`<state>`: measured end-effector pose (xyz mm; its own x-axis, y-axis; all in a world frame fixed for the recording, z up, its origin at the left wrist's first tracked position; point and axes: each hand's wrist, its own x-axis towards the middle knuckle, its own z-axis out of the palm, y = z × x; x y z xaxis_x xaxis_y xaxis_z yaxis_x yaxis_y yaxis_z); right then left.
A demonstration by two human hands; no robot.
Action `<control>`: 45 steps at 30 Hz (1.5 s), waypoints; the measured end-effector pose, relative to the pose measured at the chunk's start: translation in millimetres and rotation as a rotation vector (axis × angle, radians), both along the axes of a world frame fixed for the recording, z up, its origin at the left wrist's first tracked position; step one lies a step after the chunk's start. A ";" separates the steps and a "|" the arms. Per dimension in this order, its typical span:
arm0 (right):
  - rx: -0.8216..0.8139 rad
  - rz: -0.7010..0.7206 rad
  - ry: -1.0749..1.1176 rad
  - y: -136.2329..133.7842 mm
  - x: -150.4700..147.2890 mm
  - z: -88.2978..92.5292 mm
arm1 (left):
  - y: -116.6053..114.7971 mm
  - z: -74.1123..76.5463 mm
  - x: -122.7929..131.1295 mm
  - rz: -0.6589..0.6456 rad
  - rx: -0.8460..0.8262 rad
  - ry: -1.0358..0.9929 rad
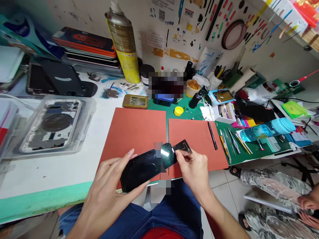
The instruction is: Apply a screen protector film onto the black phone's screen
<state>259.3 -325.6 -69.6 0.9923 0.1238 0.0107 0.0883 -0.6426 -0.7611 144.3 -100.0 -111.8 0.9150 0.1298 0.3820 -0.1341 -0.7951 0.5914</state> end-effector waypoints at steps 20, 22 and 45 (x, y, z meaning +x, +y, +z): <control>0.157 -0.083 0.133 1.6 0.5 -4.9 | 0.5 0.7 1.9 0.010 0.022 -0.037; 0.074 -0.084 0.017 5.2 -4.5 -4.1 | 0.4 0.9 1.9 0.011 0.025 -0.039; -0.184 0.058 -0.547 12.4 -21.5 -20.5 | 0.0 5.5 0.8 -0.025 -0.009 -0.014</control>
